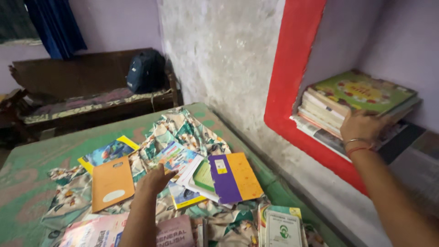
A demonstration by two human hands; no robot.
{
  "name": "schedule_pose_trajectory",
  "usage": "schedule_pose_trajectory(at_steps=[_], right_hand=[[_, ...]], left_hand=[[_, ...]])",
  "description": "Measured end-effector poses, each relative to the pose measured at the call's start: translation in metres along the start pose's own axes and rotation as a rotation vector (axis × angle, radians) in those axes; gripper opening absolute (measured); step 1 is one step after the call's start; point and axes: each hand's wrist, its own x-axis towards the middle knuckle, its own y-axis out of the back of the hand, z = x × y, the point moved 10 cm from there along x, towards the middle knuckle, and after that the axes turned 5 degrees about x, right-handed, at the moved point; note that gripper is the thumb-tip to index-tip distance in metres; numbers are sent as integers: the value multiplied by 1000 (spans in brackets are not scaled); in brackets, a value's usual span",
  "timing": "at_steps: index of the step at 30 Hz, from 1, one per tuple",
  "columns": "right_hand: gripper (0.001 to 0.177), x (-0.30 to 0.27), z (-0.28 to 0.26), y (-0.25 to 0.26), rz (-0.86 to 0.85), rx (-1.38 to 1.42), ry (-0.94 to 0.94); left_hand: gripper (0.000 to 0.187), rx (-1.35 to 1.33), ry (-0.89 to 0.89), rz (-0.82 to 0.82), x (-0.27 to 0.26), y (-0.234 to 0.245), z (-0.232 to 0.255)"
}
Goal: The person picks up books and notebooks from a bed and places them onto a wall shelf. The person handles the items one at a time, stacking them neatly on the shelf.
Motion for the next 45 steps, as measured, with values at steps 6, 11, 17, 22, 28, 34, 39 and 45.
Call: schedule_pose_trajectory(at_steps=[6,11,17,22,28,34,39,45], right_hand=[[48,-75,-48,84,10,-523,159],[54,-202,-139,90,-260,-346,522],[46,-351,-271,102,-618,318,763],[54,-428,-337,116,-784,405,957],[50,-492,-387,80,-729,514,959],[49,-512,-427,65,-627,467,923],[47,-511,-454,68,-484,478,909],[45,-505,-491,67,-312,282,1112]], left_hand=[[79,128,81,-223,15,-52,-55],[79,310,79,-546,20,-108,-93],[75,242,92,-509,26,-114,-124],[80,292,75,-411,10,-103,-140],[83,164,165,-186,-9,-73,-173],[74,91,197,-200,-16,-76,-202],[72,86,227,-184,-11,-76,-206],[67,65,266,-143,-8,-82,-184]])
